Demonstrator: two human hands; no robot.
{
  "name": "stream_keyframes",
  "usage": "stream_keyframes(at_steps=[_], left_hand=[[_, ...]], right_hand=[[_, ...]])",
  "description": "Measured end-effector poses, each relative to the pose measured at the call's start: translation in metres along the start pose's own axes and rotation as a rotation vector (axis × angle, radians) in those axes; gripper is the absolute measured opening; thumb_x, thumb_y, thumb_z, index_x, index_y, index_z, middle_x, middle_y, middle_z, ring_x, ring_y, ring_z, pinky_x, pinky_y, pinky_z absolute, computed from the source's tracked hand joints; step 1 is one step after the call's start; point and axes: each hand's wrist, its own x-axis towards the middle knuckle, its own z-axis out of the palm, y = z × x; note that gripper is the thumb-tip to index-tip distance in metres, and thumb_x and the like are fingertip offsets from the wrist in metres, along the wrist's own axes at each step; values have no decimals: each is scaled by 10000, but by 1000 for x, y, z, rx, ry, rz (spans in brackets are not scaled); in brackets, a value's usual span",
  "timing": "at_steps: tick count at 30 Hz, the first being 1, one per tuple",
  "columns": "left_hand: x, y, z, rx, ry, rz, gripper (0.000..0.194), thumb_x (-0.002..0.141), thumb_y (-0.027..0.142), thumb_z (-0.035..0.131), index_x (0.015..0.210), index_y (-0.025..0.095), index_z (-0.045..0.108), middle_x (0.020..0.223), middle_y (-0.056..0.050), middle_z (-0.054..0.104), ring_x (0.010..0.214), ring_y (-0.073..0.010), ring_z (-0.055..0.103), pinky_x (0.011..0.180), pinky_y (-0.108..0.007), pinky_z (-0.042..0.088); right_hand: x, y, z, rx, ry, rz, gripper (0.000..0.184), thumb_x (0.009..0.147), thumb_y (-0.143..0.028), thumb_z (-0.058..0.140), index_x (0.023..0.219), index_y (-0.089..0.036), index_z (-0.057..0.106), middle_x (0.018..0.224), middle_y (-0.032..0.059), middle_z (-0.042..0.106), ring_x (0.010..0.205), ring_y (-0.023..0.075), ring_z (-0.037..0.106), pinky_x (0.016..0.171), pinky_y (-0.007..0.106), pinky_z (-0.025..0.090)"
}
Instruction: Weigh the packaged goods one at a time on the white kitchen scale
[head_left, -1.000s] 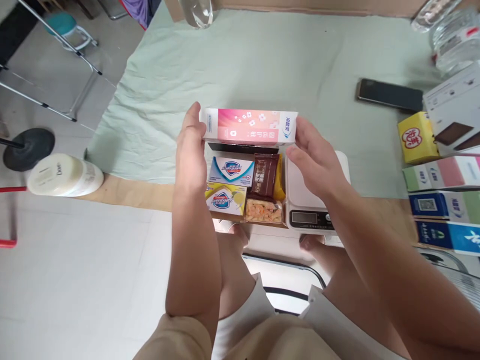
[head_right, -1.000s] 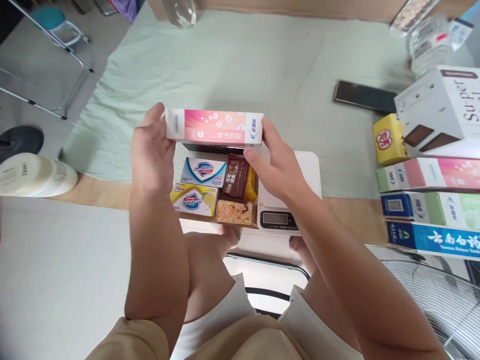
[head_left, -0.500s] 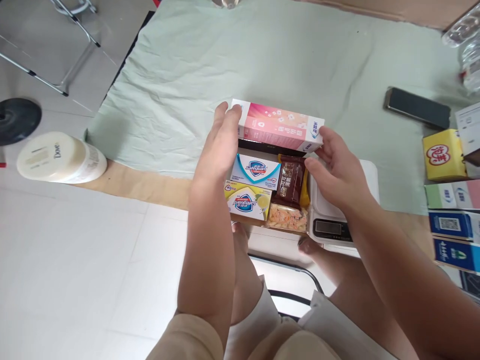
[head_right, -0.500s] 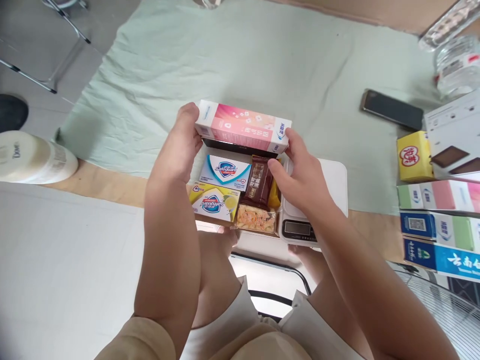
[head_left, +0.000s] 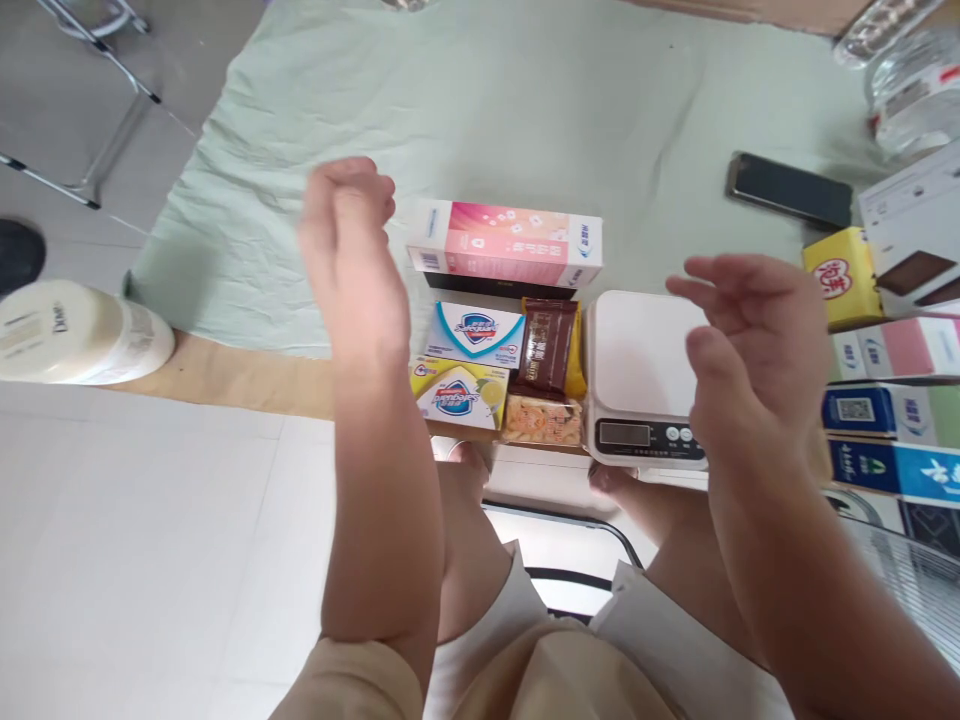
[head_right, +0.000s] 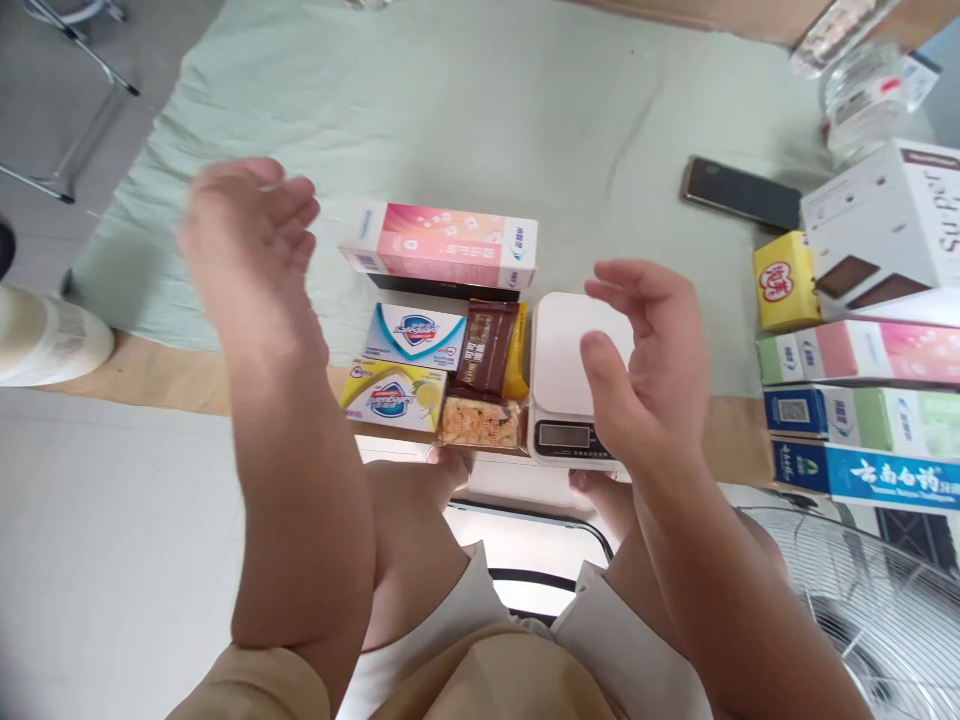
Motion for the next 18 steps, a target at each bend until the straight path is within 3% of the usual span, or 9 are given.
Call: stream_keyframes(at_steps=[2, 4, 5, 7, 10, 11, 14, 18], left_hand=[[-12, 20, 9, -111, 8, 108, 228, 944, 139, 451, 843, 233, 632, 873, -39, 747, 932, -211, 749, 977, -452, 563], [-22, 30, 18, -159, -55, 227, 255, 889, 119, 466, 734, 240, 628, 676, -29, 671, 743, -224, 699, 821, -453, 566], [-27, 32, 22, -161, -96, 285, 263, 870, 123, 489, 693, 251, 635, 631, -23, 648, 697, -226, 677, 765, -447, 556], [-37, 34, 32, -140, -182, 392, 270, 858, 138, 534, 671, 273, 674, 629, -17, 650, 675, -232, 666, 705, -445, 529], [-57, 38, 47, -132, -277, 500, 248, 890, 185, 574, 721, 291, 722, 682, -8, 675, 711, -226, 681, 690, -436, 494], [-66, 41, 52, -155, -287, 517, 224, 900, 220, 597, 724, 283, 719, 680, -6, 672, 704, -218, 673, 684, -427, 483], [-97, 48, 64, -203, -366, 541, 244, 930, 373, 681, 725, 241, 687, 686, 1, 663, 692, -180, 650, 692, -393, 491], [-142, 48, 74, -86, -593, 638, 353, 963, 556, 677, 804, 242, 656, 747, 29, 678, 699, -133, 617, 681, -341, 502]], right_hand=[[-20, -8, -21, 28, 108, -12, 257, 978, -347, 653, 1228, -291, 682, 1096, 64, 733, 1024, 223, 744, 944, 460, 628], [-51, -14, -40, -10, 60, 9, 153, 955, -244, 666, 1100, -275, 703, 890, 33, 732, 829, 197, 720, 748, 380, 601], [-71, -17, -45, -24, -58, 16, 139, 946, -195, 656, 1057, -267, 698, 830, 20, 725, 764, 182, 702, 693, 351, 573], [-120, -22, -45, 38, -430, 34, 127, 942, -145, 614, 986, -249, 671, 843, 21, 748, 772, 171, 708, 710, 332, 564], [-201, -24, -21, 68, -1133, 82, 158, 950, -176, 594, 1027, -225, 723, 927, 22, 800, 865, 160, 730, 794, 308, 542], [-225, -22, -12, 87, -1260, 63, 119, 930, -210, 654, 1000, -235, 748, 960, 8, 816, 884, 157, 740, 758, 284, 523], [-282, -13, 1, 110, -1426, 48, 53, 913, -287, 732, 909, -257, 775, 964, -44, 826, 893, 134, 741, 634, 244, 440], [-322, -5, -19, 145, -1525, 90, 137, 944, -394, 732, 978, -276, 792, 973, -40, 816, 875, 135, 729, 682, 239, 498]])
